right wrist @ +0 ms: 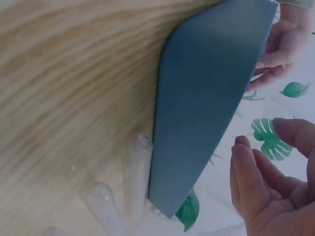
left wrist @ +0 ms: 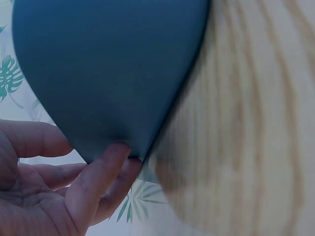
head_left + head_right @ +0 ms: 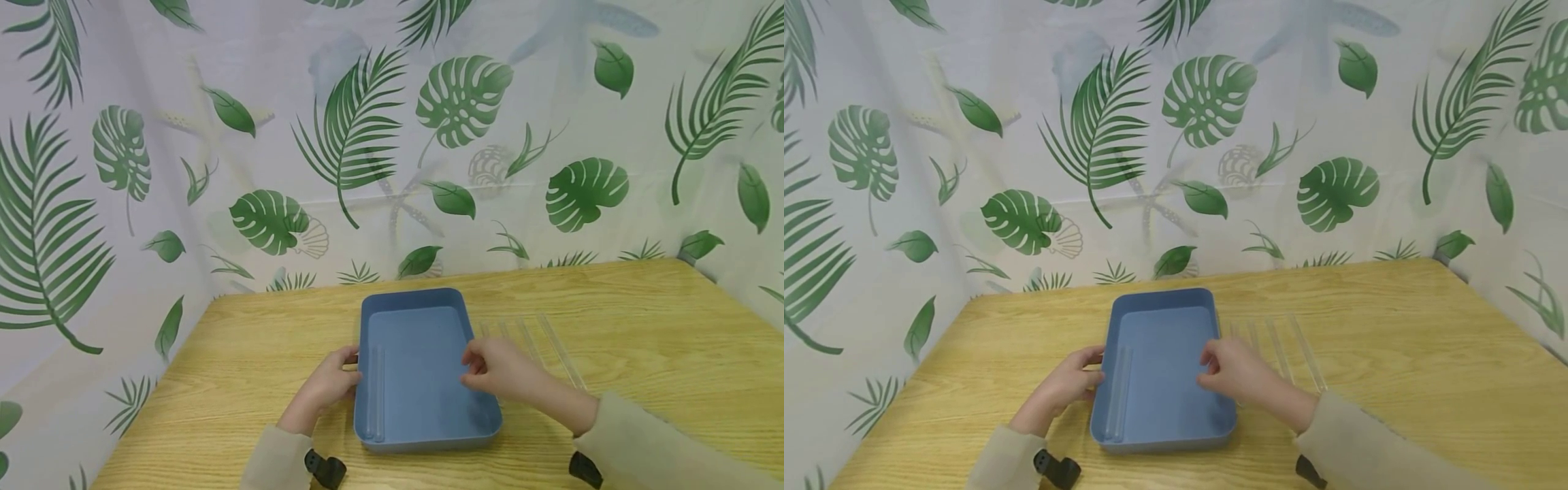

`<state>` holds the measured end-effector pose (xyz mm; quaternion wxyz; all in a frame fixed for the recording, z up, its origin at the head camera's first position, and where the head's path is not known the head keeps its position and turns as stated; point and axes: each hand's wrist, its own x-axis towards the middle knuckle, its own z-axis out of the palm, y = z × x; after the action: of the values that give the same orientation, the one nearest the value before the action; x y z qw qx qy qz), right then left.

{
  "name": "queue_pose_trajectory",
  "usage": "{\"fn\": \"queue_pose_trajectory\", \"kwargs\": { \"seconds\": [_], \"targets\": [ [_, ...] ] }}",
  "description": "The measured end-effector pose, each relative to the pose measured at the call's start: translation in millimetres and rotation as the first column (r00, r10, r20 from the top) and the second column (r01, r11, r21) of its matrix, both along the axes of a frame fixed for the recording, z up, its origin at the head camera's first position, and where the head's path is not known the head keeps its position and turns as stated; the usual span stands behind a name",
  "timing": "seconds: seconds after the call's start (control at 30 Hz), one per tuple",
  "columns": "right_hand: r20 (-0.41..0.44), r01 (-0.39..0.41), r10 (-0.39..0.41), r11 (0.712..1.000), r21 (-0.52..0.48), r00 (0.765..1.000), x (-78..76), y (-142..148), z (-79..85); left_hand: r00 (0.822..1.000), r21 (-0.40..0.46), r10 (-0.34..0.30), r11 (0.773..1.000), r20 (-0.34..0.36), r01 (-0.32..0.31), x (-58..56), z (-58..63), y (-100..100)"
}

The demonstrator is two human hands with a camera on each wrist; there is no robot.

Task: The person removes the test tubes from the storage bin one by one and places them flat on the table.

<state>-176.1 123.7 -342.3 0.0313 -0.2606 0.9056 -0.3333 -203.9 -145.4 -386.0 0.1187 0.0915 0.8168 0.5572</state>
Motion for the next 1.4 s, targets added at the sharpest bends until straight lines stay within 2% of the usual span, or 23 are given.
{"fn": "queue_pose_trajectory", "kwargs": {
  "seconds": [0.4, 0.73, 1.1, 1.2, 1.4],
  "targets": [
    [0.038, -0.005, 0.004, 1.000, 0.004, 0.999, 1.7, -7, -11.6, 1.000, 0.003, 0.002, 1.000, -0.001, -0.002, 0.9, 0.8, -1],
    [0.017, -0.015, 0.016, 1.000, -0.007, 1.000, -1.5, -14, -18.1, 1.000, -0.013, 0.003, 1.000, -0.002, -0.003, 1.6, 2.4, 0],
    [0.024, 0.017, -0.017, 1.000, -0.015, 1.000, -5.1, -32, -23.6, 1.000, -0.033, 0.010, 0.999, -0.009, -0.010, 0.2, 1.2, 0],
    [0.046, 0.028, -0.027, 0.999, -0.017, 0.999, -6.1, -39, -25.8, 1.000, -0.050, 0.014, 0.999, -0.014, -0.015, 0.6, 0.9, 0],
    [0.161, 0.072, -0.059, 0.994, -0.078, 0.985, -8.3, -52, -30.3, 1.000, -0.039, 0.006, 0.999, -0.015, -0.007, 1.1, 0.4, 0]
  ]
}}
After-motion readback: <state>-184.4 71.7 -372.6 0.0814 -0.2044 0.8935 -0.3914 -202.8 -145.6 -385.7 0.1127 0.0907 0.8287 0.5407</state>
